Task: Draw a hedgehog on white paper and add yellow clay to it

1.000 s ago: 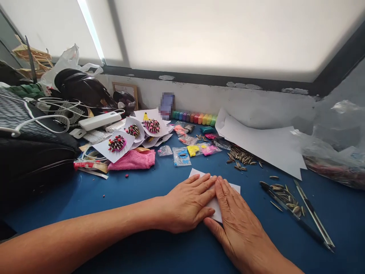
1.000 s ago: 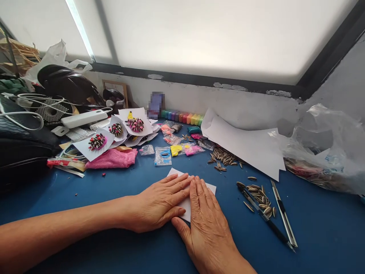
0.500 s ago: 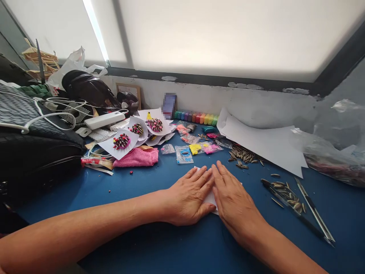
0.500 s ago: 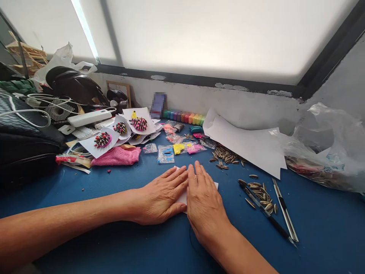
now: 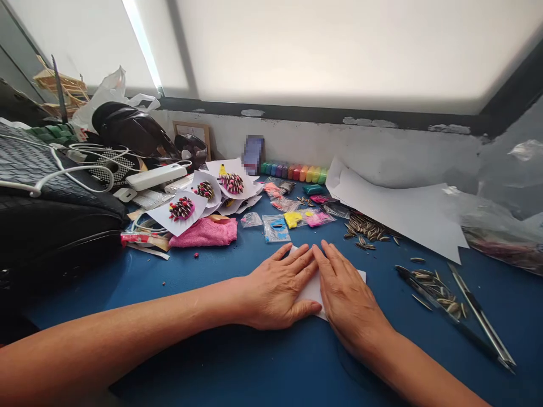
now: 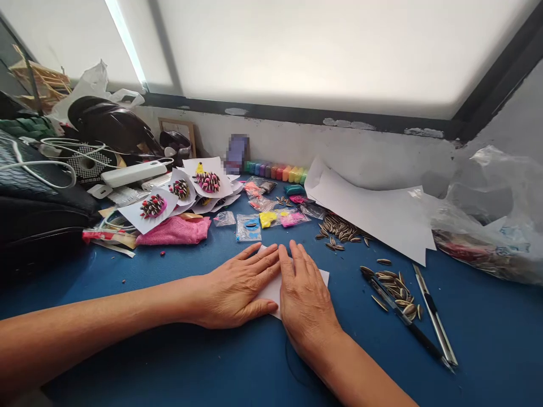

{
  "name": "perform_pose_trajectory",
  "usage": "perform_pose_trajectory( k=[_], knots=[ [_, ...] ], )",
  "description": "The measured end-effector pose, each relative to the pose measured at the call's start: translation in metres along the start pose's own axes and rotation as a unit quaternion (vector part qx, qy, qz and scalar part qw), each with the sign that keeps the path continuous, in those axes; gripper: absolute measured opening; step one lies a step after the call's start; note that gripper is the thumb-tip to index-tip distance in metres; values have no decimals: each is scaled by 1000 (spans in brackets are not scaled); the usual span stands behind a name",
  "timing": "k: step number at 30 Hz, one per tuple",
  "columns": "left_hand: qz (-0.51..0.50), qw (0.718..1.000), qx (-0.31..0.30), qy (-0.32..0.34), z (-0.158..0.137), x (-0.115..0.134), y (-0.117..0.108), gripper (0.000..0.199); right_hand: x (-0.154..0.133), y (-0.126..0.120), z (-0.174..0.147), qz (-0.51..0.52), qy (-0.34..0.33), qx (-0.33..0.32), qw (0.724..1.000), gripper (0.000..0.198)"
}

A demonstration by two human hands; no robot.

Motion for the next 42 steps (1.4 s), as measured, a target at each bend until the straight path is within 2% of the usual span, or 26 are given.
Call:
perform_pose_trajectory(
  k=[6,10,14,22,26,31,34,37,42],
  knots=[
    [14,1000,-6,-23,-2,-6,-1,82,7,-6,-10,-11,-17,-25,999,56],
    [23,999,-18,-38,-7,-11,-4,73,7,-5,-11,-17,-17,-32,999,55],
    [31,997,-35,-58,-17,-21,-7,71,6,-6,-11,-23,-16,-38,999,55],
    [55,993,-10,-100,-37,-40,-10,53,7,-9,-8,-33,-22,-42,998,54],
    [46,992,21,-116,-39,-47,-14,52,8,-8,-9,-33,-24,-36,998,55],
    [44,993,80,-76,-29,-28,-25,57,10,-4,-10,-32,-29,-21,999,54],
    [25,1000,14,-4,-25,-5,-16,72,12,-3,-10,-31,-39,-11,999,53],
    [-9,999,-37,-9,-29,8,-3,85,14,-3,-10,-29,-51,-2,998,53],
    [-8,999,-23,-33,-34,9,3,84,20,-7,-14,-18,-81,6,997,51]
  ],
)
Point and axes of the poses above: each hand's wrist, its own z-axis towards the middle knuckle, its own y-axis out of the palm, x = y × z, the point moved 3 cm from there along z, towards the middle knuckle, and after that the axes turned 5 degrees about -y, right-handed, at the moved point
